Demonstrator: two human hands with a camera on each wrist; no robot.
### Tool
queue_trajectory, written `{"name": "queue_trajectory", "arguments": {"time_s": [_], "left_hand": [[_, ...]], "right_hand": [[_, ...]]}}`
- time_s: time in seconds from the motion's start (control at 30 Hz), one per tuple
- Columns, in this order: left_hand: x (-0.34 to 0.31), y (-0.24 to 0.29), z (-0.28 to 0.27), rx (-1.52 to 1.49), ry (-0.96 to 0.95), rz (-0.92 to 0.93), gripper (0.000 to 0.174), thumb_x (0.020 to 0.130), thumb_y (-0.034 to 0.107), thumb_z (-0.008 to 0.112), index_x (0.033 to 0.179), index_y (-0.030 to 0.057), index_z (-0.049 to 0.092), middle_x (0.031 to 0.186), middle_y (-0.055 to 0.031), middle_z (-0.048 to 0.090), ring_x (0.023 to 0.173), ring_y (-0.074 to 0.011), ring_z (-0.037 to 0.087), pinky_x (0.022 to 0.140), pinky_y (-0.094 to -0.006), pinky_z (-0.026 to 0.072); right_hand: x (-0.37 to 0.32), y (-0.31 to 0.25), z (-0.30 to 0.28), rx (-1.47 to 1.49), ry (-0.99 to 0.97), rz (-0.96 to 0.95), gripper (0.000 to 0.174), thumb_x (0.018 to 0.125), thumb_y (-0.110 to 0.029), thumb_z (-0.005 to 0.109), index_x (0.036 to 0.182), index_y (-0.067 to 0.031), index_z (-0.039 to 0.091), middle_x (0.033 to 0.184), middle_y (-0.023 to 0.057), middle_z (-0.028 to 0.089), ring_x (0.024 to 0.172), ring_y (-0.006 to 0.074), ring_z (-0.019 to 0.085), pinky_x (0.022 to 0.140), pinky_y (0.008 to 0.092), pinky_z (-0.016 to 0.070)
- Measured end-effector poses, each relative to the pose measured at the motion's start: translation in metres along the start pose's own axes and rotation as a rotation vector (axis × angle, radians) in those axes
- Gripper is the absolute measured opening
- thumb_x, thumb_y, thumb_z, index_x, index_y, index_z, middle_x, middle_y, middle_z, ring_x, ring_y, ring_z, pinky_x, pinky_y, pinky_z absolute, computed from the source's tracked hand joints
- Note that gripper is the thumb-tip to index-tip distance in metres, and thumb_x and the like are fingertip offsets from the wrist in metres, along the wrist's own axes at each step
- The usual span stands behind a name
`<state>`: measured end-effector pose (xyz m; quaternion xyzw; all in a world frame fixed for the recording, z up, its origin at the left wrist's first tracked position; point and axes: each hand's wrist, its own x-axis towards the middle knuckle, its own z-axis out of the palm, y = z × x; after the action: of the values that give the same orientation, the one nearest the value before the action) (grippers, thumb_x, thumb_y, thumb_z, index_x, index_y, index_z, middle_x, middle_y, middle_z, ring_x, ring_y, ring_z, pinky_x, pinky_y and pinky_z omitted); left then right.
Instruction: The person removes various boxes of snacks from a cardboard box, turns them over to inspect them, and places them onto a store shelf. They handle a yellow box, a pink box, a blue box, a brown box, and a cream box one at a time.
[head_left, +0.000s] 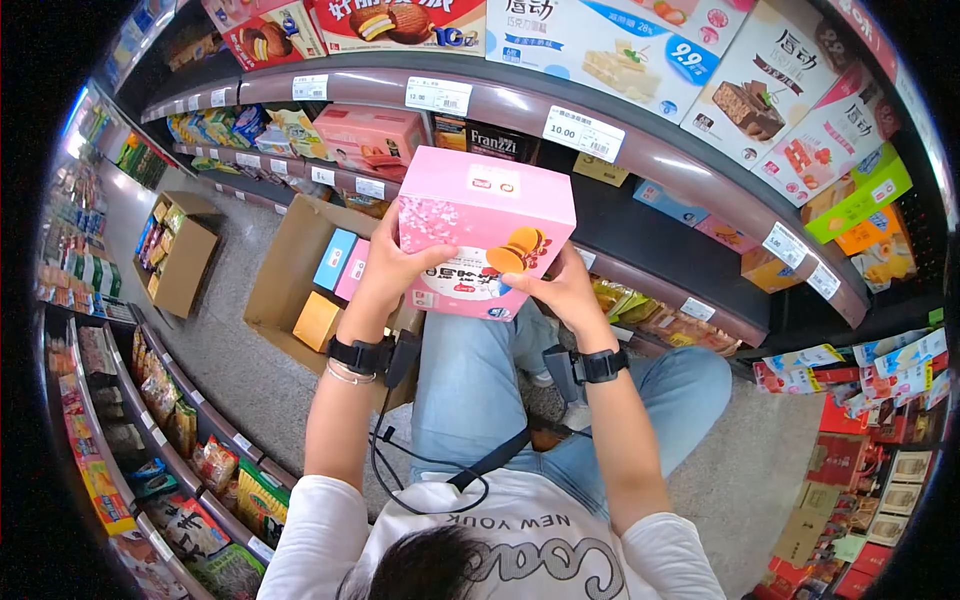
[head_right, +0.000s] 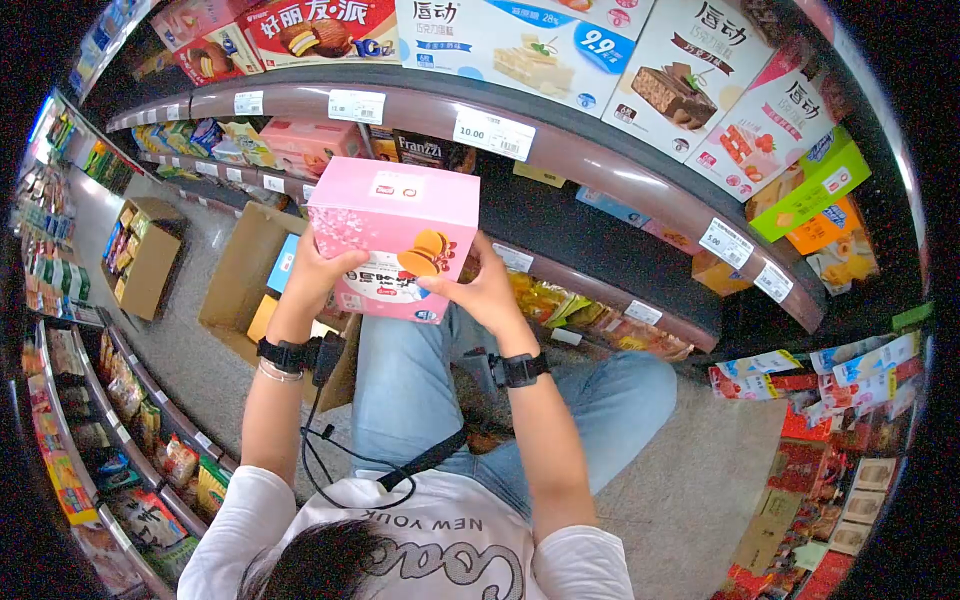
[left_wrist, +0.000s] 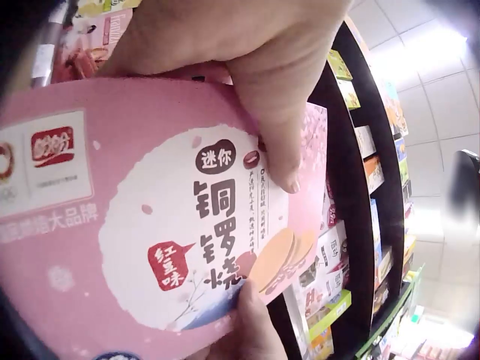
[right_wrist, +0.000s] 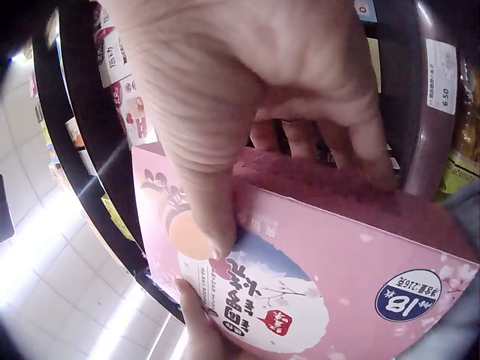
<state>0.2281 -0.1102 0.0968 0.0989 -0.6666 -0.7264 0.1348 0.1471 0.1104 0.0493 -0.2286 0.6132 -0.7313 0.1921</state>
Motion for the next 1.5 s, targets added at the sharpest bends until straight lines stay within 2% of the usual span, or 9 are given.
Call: {"name": "queue_trajectory", "arguments": {"time_s": [0.33, 0.43, 0.57, 0.67, 0.9, 1.0, 1.2, 1.33, 1.5], "left_hand": [[0.002, -0.047, -0.009, 0.096, -0.194, -0.196, 0.069, 0.077, 0.016, 0.077, 0.135, -0.0019, 0.043, 0.126, -0.0108, 0.055, 0.116, -0.0181, 0.052, 0.1, -0.0332, 0.0401], [-0.006, -0.066, -0.01, 0.01, -0.198, -0.259, 0.067, 0.079, 0.022, 0.076, 0.134, -0.0005, 0.045, 0.128, -0.0099, 0.054, 0.12, -0.0189, 0.049, 0.102, -0.0338, 0.0373], [-0.016, -0.049, -0.007, -0.003, -0.307, -0.325, 0.071, 0.079, 0.026, 0.076, 0.134, -0.0032, 0.043, 0.129, -0.0113, 0.053, 0.12, -0.0188, 0.049, 0.101, -0.0326, 0.0374], [-0.021, -0.035, -0.003, -0.001, -0.436, -0.43, 0.075, 0.08, 0.026, 0.075, 0.138, -0.0039, 0.037, 0.132, -0.0123, 0.05, 0.122, -0.0187, 0.047, 0.103, -0.0323, 0.0364], [-0.028, -0.034, 0.007, 0.038, -0.503, -0.436, 0.08, 0.079, 0.018, 0.074, 0.143, -0.0016, 0.029, 0.138, -0.0119, 0.046, 0.126, -0.0184, 0.043, 0.105, -0.033, 0.0347], [-0.03, -0.031, 0.007, 0.022, -0.477, -0.436, 0.081, 0.077, 0.015, 0.076, 0.142, -0.0016, 0.032, 0.137, -0.0116, 0.047, 0.125, -0.0181, 0.044, 0.105, -0.033, 0.0348], [-0.032, -0.022, 0.009, -0.002, -0.383, -0.252, 0.088, 0.061, 0.006, 0.084, 0.137, -0.0031, 0.041, 0.126, -0.0101, 0.054, 0.114, -0.0168, 0.051, 0.1, -0.0314, 0.0394], [-0.022, 0.002, 0.011, 0.059, -0.379, -0.151, 0.088, 0.056, 0.0, 0.085, 0.134, -0.0039, 0.045, 0.123, -0.0084, 0.056, 0.11, -0.0146, 0.054, 0.098, -0.0297, 0.0411], [-0.018, 0.019, 0.015, 0.192, -0.362, -0.068, 0.085, 0.056, 0.002, 0.086, 0.132, -0.0026, 0.047, 0.12, -0.0096, 0.057, 0.109, -0.0157, 0.054, 0.097, -0.0303, 0.0425]], "right_hand": [[-0.027, 0.005, -0.028, 0.288, 0.186, 0.142, 0.071, 0.069, -0.003, 0.08, 0.129, -0.002, 0.042, 0.123, 0.0095, 0.055, 0.111, 0.0193, 0.056, 0.096, 0.0324, 0.0461], [-0.04, -0.01, -0.031, 0.353, 0.208, 0.217, 0.068, 0.073, -0.005, 0.077, 0.13, -0.0017, 0.04, 0.122, 0.0099, 0.055, 0.112, 0.0208, 0.056, 0.091, 0.0382, 0.0499], [-0.05, -0.014, -0.042, 0.382, 0.2, 0.299, 0.061, 0.08, -0.016, 0.074, 0.13, -0.0015, 0.041, 0.12, 0.0111, 0.055, 0.11, 0.0218, 0.058, 0.088, 0.0419, 0.0518], [-0.05, -0.009, -0.047, 0.339, 0.198, 0.299, 0.054, 0.091, -0.023, 0.061, 0.135, -0.0006, 0.038, 0.123, 0.0111, 0.055, 0.109, 0.0206, 0.059, 0.088, 0.038, 0.0538], [-0.052, -0.006, -0.055, 0.304, 0.098, 0.397, 0.054, 0.091, -0.023, 0.061, 0.135, 0.0003, 0.038, 0.125, 0.0111, 0.055, 0.109, 0.0194, 0.059, 0.088, 0.0369, 0.0527], [-0.055, -0.01, -0.053, 0.376, 0.136, 0.396, 0.067, 0.082, -0.021, 0.073, 0.133, 0.0004, 0.037, 0.123, 0.0113, 0.054, 0.11, 0.0201, 0.057, 0.09, 0.0369, 0.0507], [-0.048, -0.022, -0.081, 0.25, 0.209, 0.087, 0.083, 0.072, -0.005, 0.078, 0.141, -0.0016, 0.031, 0.13, 0.0122, 0.049, 0.117, 0.022, 0.051, 0.101, 0.036, 0.0405], [-0.05, -0.036, -0.1, 0.142, 0.134, 0.109, 0.088, 0.067, -0.007, 0.082, 0.141, -0.0018, 0.033, 0.126, 0.0144, 0.051, 0.117, 0.0216, 0.05, 0.103, 0.0351, 0.0367], [-0.055, -0.046, -0.112, -0.184, -0.02, 0.199, 0.091, 0.056, -0.014, 0.089, 0.134, -0.0029, 0.043, 0.122, 0.0081, 0.056, 0.115, 0.0187, 0.052, 0.101, 0.0333, 0.0377]]}}
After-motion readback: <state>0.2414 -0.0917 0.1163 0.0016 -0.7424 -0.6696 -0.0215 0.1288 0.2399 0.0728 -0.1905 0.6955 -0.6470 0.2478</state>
